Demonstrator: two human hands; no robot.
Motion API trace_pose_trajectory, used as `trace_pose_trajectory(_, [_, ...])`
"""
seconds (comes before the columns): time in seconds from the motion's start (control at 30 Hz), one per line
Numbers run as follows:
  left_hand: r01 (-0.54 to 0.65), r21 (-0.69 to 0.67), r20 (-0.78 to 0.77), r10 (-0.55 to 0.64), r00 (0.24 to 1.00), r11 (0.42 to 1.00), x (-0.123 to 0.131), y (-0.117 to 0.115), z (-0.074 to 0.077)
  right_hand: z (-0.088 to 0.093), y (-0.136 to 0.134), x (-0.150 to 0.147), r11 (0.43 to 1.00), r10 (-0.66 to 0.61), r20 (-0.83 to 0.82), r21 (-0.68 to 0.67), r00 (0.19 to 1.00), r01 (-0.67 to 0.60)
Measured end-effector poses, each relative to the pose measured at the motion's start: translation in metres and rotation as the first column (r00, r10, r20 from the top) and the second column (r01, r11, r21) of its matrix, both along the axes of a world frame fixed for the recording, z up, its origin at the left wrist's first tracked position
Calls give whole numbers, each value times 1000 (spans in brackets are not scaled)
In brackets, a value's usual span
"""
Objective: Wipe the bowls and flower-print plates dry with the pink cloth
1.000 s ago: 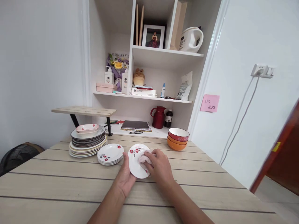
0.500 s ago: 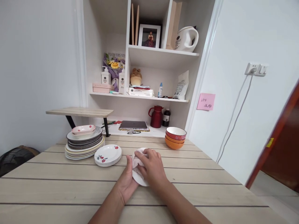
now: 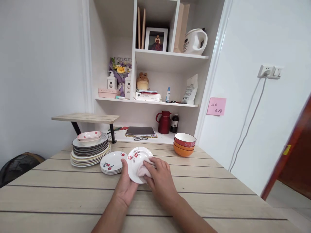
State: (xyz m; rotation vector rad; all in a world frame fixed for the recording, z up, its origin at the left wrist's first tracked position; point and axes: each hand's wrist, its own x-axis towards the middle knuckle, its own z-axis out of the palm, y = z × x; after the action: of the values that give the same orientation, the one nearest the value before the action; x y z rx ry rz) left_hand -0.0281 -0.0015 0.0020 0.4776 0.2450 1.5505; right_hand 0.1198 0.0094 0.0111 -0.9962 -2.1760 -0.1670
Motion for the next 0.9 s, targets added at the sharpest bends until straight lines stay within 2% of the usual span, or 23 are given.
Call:
trace_pose_trajectory(0.07, [11, -39, -29, -12, 999, 999, 0, -3, 1, 1, -7, -4, 998, 59, 44, 0, 997, -59])
trace_pose_trajectory(0.2, [128, -92, -56, -133, 990, 988, 11, -7, 0, 1, -2, -6, 991, 134, 139, 6, 981, -136])
trace_pose_trajectory(0.27, [186, -84, -34, -190, 981, 979, 18, -6, -2, 2, 7, -3, 996, 90, 144, -6, 985, -90])
trace_pose_trajectory(0.33, [224, -72, -23, -226, 974, 972, 23, -3, -4, 2, 17, 1, 1000, -4, 115, -27, 993, 7])
trace_pose_trajectory(0.43, [220, -58, -28, -222, 975, 974, 22, 1, -5, 2, 27, 7, 989, -128, 73, -60, 989, 132])
trace_pose_trajectory(0.5, [185, -21, -19, -185, 982, 983, 17, 3, -5, 1, 28, 9, 986, -144, 71, -69, 987, 149])
trace_pose_trajectory(0.67, [79, 72, 45, -82, 996, 994, 1, 5, -5, -1, 15, 3, 995, -32, 109, -91, 994, 42])
trace_pose_trajectory(0.8, [78, 20, 1, -78, 997, 997, 2, 2, -5, 3, 0, -3, 991, 87, 122, -114, 989, -73])
trace_pose_trajectory(0.9, [141, -58, -86, -145, 986, 988, 12, -3, -5, 4, 0, -6, 985, 145, 148, -118, 978, -129])
